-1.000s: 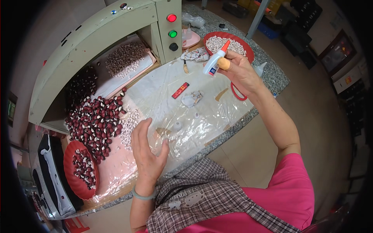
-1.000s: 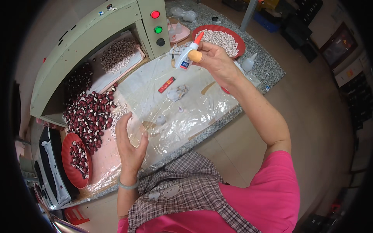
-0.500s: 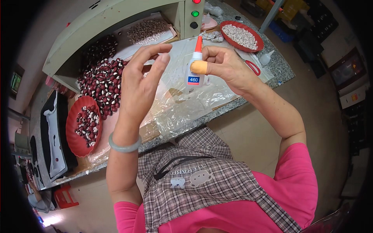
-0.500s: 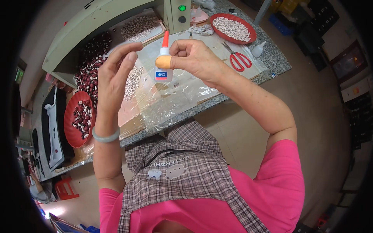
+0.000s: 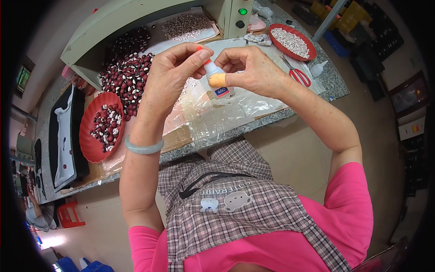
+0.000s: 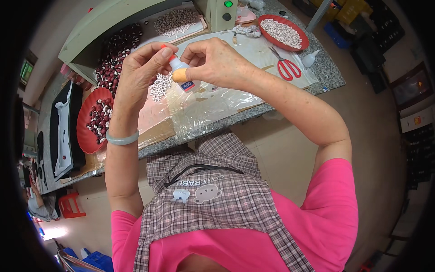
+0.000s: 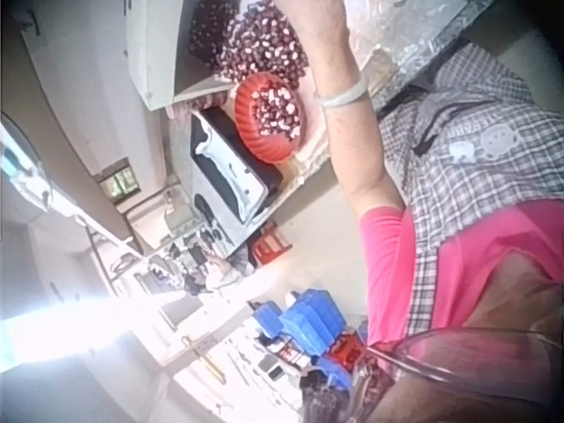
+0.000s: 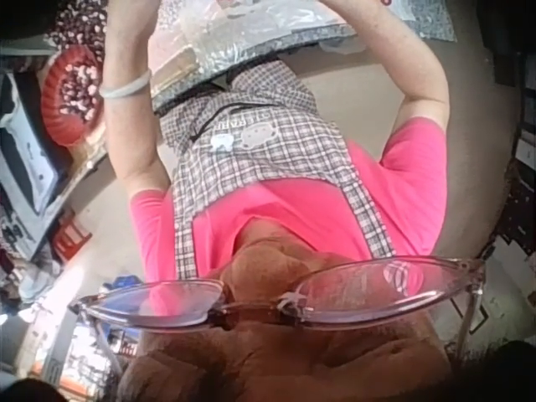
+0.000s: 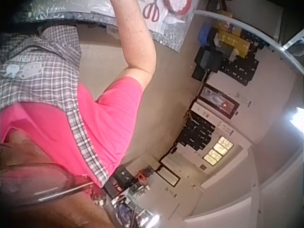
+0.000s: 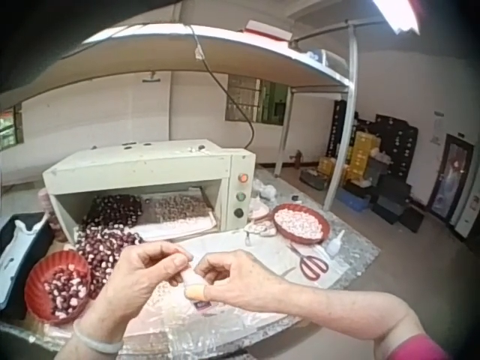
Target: Glue small white decorative pieces onto brown and red round toy parts at a factory workbench.
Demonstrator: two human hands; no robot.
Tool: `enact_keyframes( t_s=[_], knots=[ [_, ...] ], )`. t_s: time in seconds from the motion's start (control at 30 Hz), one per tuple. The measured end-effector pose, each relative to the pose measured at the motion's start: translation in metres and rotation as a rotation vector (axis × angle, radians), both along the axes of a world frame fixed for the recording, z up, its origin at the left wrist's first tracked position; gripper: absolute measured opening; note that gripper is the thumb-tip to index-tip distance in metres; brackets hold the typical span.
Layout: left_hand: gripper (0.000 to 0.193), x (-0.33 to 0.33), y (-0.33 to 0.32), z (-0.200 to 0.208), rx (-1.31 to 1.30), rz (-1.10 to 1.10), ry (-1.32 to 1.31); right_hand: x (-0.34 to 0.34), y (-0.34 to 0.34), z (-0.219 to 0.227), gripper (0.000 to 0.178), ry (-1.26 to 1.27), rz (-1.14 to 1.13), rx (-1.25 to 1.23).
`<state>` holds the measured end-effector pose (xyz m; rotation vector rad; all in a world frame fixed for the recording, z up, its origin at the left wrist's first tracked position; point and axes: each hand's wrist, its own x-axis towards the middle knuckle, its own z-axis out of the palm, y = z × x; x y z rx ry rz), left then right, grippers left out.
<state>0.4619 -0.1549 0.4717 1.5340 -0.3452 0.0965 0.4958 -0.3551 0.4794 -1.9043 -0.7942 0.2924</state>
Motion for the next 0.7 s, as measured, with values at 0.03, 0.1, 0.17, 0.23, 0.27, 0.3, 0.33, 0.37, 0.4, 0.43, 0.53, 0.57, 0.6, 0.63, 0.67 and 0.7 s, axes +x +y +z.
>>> enact_keyframes(
  t_s=[0.03, 0.1, 0.17, 0.23, 0.27, 0.3, 0.33, 0.37, 0.4, 0.43, 0.53, 0.57, 0.6, 0.63, 0.67, 0.7],
  knots=[
    [0.023, -0.002, 0.001, 0.001, -0.030, 0.037, 0.009, 0.000, 0.000, -0.002, 0.032, -0.003, 0.003, 0.000],
    [0.023, -0.003, 0.001, -0.003, -0.095, 0.047, -0.016, -0.002, -0.001, -0.007, 0.032, 0.173, 0.066, 0.213],
    [0.023, -0.001, 0.003, -0.011, -0.164, 0.076, -0.057, -0.011, -0.002, -0.008, 0.036, 0.403, 0.037, 0.266],
    [0.023, -0.003, -0.003, -0.017, -0.204, 0.093, -0.041, -0.016, -0.003, -0.025, 0.040, 0.442, 0.028, 0.312],
    [0.024, -0.006, -0.006, -0.019, -0.222, 0.106, -0.021, -0.019, -0.004, -0.036, 0.041, 0.448, 0.020, 0.451],
    [0.024, -0.007, -0.007, -0.021, -0.221, 0.104, -0.021, -0.021, -0.005, -0.045, 0.041, 0.454, 0.012, 0.591],
    [0.025, -0.009, -0.007, -0.025, -0.244, 0.077, -0.014, -0.024, -0.003, -0.053, 0.039, 0.478, -0.013, 0.653],
    [0.026, -0.011, -0.007, -0.028, -0.267, 0.049, -0.005, -0.026, -0.004, -0.058, 0.039, 0.483, -0.015, 0.654],
    [0.026, -0.014, -0.009, -0.029, -0.249, 0.060, -0.007, -0.027, -0.006, -0.063, 0.038, 0.506, -0.016, 0.683],
    [0.026, -0.016, -0.010, -0.031, -0.247, 0.060, -0.002, -0.029, -0.006, -0.066, 0.037, 0.528, -0.016, 0.711],
    [0.019, -0.021, -0.016, -0.040, -0.172, 0.180, -0.118, -0.039, -0.007, -0.076, 0.036, 0.527, -0.022, 0.726],
    [0.019, -0.021, -0.019, -0.044, -0.172, 0.178, -0.109, -0.044, -0.006, -0.076, 0.036, 0.573, -0.035, 0.763],
    [0.019, -0.021, -0.021, -0.048, -0.188, 0.207, -0.109, -0.047, -0.004, -0.080, 0.036, 0.581, -0.040, 0.763],
    [0.018, -0.024, -0.025, -0.051, -0.203, 0.232, -0.111, -0.053, -0.004, -0.083, 0.037, 0.568, -0.065, 0.789],
    [0.017, -0.027, -0.030, -0.050, -0.238, 0.249, -0.105, -0.056, -0.004, -0.086, 0.038, 0.556, -0.090, 0.815],
    [0.016, -0.029, -0.033, -0.050, -0.243, 0.290, -0.098, -0.057, -0.006, -0.089, 0.038, 0.561, -0.095, 0.815]
  ],
)
